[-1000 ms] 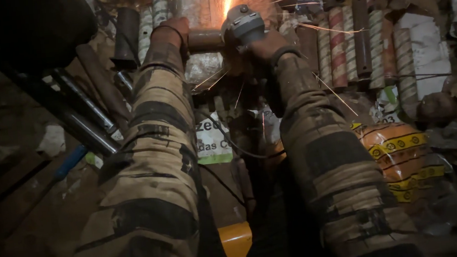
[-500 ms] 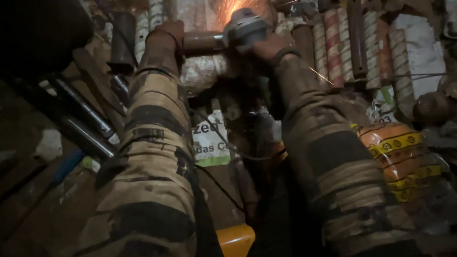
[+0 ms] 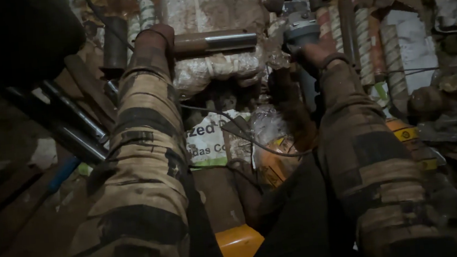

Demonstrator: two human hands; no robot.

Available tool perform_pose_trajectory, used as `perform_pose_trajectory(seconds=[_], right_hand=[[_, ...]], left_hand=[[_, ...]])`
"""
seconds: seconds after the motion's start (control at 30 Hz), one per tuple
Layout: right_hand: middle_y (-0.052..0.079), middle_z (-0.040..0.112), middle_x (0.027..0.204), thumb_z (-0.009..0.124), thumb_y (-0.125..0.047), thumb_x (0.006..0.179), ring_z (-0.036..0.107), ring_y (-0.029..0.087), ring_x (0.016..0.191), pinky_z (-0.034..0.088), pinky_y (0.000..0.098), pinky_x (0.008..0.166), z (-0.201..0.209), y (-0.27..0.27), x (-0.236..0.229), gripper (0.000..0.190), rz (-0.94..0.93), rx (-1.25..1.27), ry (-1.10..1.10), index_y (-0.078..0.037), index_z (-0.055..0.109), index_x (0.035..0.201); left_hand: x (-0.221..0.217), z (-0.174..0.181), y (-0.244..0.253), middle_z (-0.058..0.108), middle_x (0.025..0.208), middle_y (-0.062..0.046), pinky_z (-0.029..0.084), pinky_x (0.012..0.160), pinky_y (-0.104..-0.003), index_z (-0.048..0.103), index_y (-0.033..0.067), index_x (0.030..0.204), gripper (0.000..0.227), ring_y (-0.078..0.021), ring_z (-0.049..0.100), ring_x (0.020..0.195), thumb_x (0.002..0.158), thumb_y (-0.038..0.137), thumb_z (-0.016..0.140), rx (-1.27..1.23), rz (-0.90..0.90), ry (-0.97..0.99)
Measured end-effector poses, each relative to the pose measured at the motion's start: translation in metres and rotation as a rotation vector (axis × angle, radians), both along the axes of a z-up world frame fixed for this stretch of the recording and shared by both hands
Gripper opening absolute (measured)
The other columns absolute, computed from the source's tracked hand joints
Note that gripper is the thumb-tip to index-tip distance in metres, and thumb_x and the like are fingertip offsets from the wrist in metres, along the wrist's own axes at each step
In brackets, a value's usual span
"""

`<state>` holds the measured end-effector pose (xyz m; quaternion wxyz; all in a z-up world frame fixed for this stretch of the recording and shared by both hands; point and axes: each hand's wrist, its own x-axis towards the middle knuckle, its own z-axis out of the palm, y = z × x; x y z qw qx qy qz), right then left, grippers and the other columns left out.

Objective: The person uses an angle grinder to grind the surface of a metal pipe held by hand on a cluttered workshop floor.

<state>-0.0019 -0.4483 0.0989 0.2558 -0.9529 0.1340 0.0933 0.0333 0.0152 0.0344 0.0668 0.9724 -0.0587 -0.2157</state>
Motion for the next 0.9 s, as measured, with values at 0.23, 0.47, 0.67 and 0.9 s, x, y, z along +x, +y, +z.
perform_pose_trajectory(seconds=[0.23,0.47,0.67,0.9], right_hand=[[0.020,0.074,0.099,0.076,-0.049,0.076,0.064,0.029,0.082,0.047,0.0477,0.075,0.024,0.028,-0.016,0.060,-0.058,0.104,0.218,0.005,0.073,0.103],[0.017,0.073,0.097,0.072,-0.053,0.075,0.067,0.027,0.084,0.050,0.0470,0.073,0.013,0.021,-0.010,0.064,0.019,0.115,0.104,0.005,0.072,0.102],[0.022,0.070,0.109,0.067,-0.055,0.081,0.066,0.035,0.091,0.051,0.0503,0.078,0.011,0.029,-0.004,0.067,0.018,0.050,0.226,0.005,0.071,0.111],[0.019,0.070,0.113,0.061,-0.041,0.082,0.068,0.033,0.097,0.052,0.0477,0.082,0.039,0.055,-0.019,0.060,-0.019,0.155,0.273,0.003,0.066,0.123]], left_hand=[[-0.011,0.023,0.002,0.072,0.122,-0.023,0.059,0.090,-0.057,0.075,-0.0002,0.116,0.045,-0.0411,0.070,0.109,0.082,0.026,0.088,0.058,-0.003,0.082],[-0.012,0.029,-0.003,0.071,0.121,-0.024,0.060,0.088,-0.058,0.073,0.0010,0.120,0.050,-0.0418,0.070,0.108,0.080,0.026,0.090,0.086,-0.027,0.073],[-0.011,0.021,0.000,0.071,0.122,-0.025,0.061,0.088,-0.059,0.073,0.0017,0.122,0.045,-0.0429,0.070,0.108,0.084,0.023,0.087,0.086,-0.019,0.037],[-0.018,0.028,-0.002,0.067,0.130,-0.022,0.057,0.096,-0.055,0.071,0.0061,0.125,0.051,-0.0411,0.065,0.118,0.079,0.019,0.089,0.057,0.006,0.009]])
